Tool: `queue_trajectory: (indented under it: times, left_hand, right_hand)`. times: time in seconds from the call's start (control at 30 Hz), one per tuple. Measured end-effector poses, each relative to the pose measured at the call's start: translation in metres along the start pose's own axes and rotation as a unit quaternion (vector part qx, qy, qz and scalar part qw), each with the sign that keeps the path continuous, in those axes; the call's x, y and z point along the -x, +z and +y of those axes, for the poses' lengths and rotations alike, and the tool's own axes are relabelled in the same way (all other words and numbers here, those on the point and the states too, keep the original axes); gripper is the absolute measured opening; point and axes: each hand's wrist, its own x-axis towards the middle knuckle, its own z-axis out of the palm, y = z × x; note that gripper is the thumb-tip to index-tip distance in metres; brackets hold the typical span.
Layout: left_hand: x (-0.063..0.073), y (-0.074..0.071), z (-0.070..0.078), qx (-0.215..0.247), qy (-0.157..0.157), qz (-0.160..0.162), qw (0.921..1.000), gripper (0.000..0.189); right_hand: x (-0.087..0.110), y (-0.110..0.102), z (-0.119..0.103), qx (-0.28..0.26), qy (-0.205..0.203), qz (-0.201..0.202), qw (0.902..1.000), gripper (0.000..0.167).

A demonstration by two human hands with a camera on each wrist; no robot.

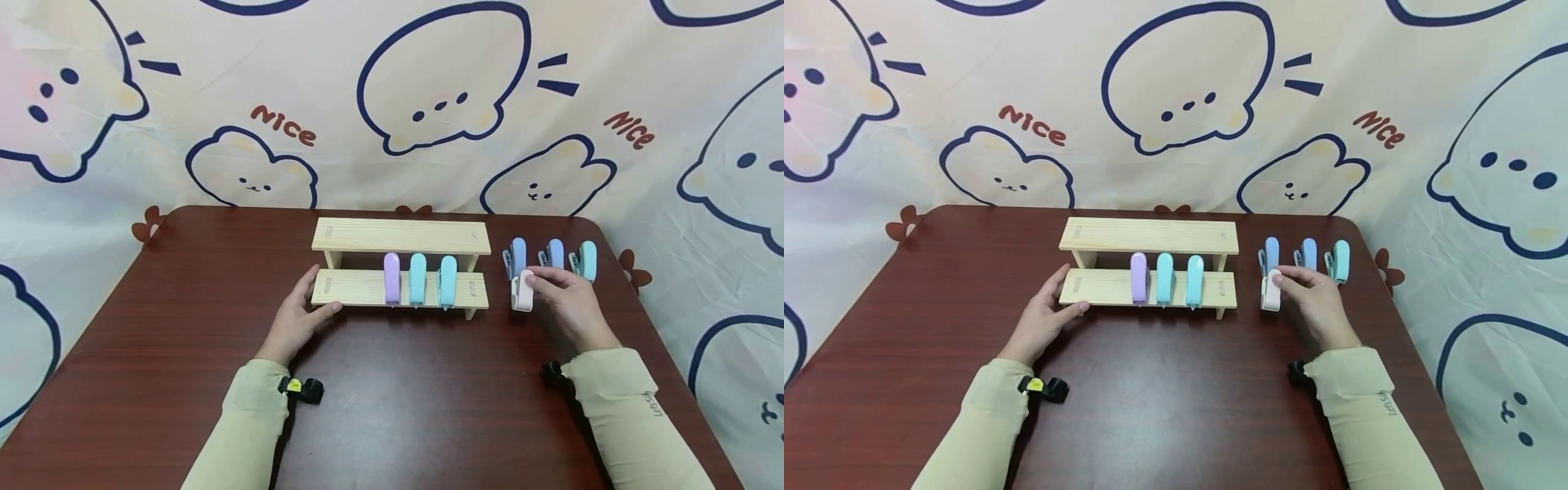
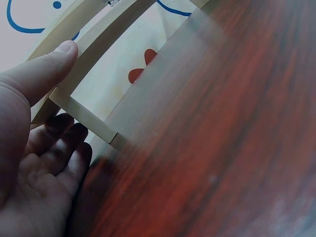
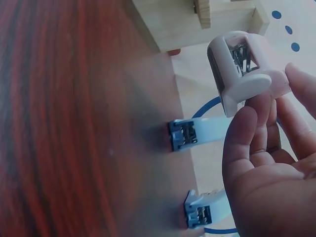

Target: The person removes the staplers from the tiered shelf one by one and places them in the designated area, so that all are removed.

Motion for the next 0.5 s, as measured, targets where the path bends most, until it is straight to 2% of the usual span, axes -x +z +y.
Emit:
queue_trajectory:
  times: [0.5]
  left_hand:
    - [0.0004,-0.0008,0.0001,-0.008,0.004,-0.001,1.0,0.096]
  right_hand:
    - [-0.0054,-0.0004,0.0097,0.0,0.011,-0.021,0.9997,0.059]
